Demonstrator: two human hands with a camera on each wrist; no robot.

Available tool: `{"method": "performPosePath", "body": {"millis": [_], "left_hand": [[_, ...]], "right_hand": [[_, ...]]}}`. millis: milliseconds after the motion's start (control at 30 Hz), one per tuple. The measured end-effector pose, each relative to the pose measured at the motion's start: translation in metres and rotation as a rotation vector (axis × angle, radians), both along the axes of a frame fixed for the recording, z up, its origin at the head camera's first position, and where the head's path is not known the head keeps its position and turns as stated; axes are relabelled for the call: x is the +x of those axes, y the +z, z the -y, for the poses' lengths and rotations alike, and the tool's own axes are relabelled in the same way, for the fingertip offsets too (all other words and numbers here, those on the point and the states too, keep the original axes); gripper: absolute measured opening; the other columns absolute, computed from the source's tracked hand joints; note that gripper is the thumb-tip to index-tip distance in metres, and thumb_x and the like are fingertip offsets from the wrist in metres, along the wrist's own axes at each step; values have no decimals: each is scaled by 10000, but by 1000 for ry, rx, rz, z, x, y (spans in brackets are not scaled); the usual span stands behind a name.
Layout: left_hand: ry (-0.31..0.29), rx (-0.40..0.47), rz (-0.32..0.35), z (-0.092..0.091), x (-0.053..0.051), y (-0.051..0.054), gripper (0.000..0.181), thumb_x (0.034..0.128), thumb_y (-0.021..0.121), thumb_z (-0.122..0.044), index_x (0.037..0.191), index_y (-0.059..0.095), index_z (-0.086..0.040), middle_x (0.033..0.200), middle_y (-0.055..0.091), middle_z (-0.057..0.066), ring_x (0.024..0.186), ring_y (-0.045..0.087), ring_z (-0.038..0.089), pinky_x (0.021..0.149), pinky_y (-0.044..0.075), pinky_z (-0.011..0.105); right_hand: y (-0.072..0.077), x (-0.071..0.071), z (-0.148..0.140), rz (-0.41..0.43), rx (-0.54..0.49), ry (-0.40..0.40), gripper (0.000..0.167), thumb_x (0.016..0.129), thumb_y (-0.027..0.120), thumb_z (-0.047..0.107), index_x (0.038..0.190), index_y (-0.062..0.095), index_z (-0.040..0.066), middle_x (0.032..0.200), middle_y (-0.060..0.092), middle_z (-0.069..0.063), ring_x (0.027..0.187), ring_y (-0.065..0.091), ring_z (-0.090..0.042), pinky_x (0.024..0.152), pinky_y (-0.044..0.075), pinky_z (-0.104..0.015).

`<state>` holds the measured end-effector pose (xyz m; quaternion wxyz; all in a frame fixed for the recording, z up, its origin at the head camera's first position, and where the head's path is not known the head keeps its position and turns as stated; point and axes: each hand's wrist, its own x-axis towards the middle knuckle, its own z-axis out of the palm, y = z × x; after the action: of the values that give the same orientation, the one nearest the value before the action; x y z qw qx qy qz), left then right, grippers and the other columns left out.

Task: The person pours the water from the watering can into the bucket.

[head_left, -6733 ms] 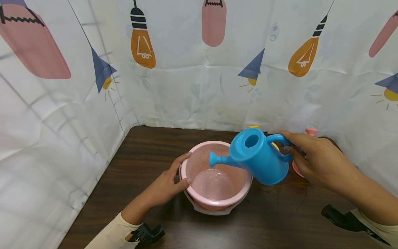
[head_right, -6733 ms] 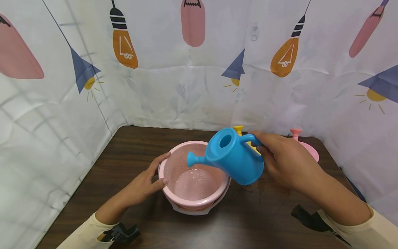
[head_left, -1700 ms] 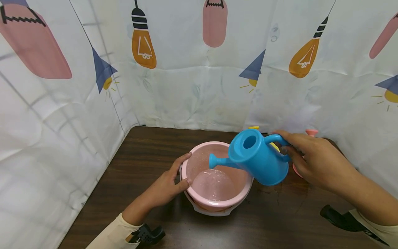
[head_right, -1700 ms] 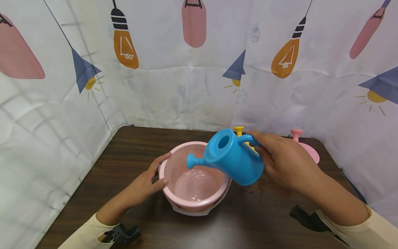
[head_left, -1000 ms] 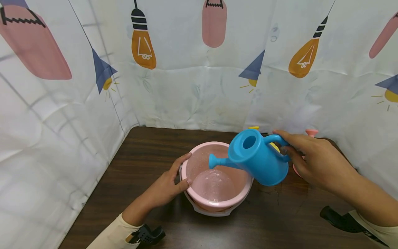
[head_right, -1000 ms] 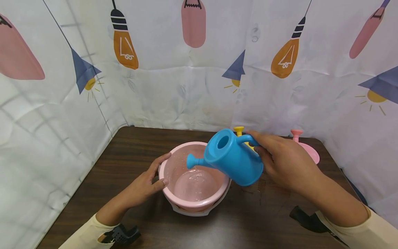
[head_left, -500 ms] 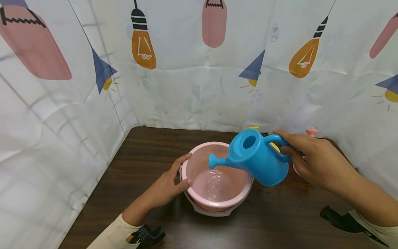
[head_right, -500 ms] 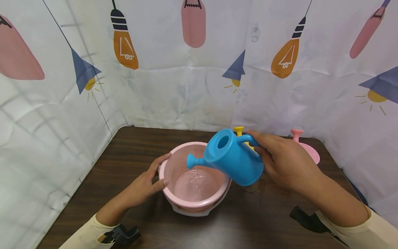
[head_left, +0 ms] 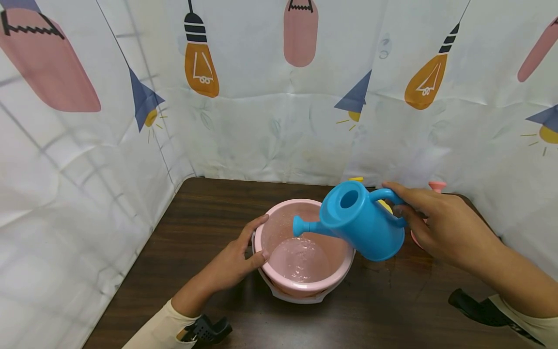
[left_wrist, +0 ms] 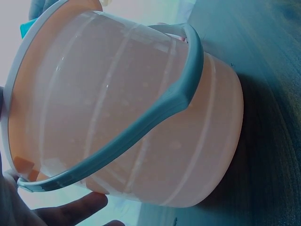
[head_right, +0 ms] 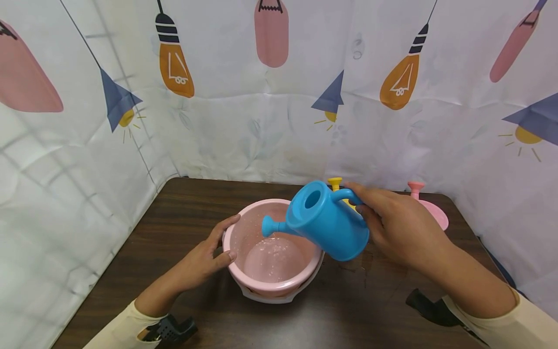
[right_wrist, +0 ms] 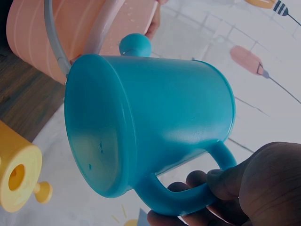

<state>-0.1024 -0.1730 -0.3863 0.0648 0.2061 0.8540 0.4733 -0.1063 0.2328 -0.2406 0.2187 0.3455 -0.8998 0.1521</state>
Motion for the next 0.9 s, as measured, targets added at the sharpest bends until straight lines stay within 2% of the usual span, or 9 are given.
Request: {"method": "performPosePath", "body": {"millis": [300,600,900], "left_hand": [[6,-4,-6,0,0,-1,748,986,594,-454,1612,187,-401,1509,452,209,1285,524,350,997,414,586],[7,-4,-16,0,1,-1,748,985,591,-461,1612,188,-401,1513,452,204,1288,524,349,996,414,586],[9,-1,1,-1,1,-1,744,987,589,-452,1611,187,-404,1494,470,209,1278,533,347,994,417,585]], "right_hand": [[0,1,1,-11,-3,5,710,792,800,-86,1451,576,55,1128,734,-155,650,557,-117,507,420,-258],[1,0,2,-12,-2,6,706,787,806,-82,1443,580,44,1143,730,-179,694,606,-155,512,437,-266],[1,1,1,-6,-3,4,702,792,806,-77,1444,580,49,1127,734,-166,682,594,-138,511,440,-262]]}}
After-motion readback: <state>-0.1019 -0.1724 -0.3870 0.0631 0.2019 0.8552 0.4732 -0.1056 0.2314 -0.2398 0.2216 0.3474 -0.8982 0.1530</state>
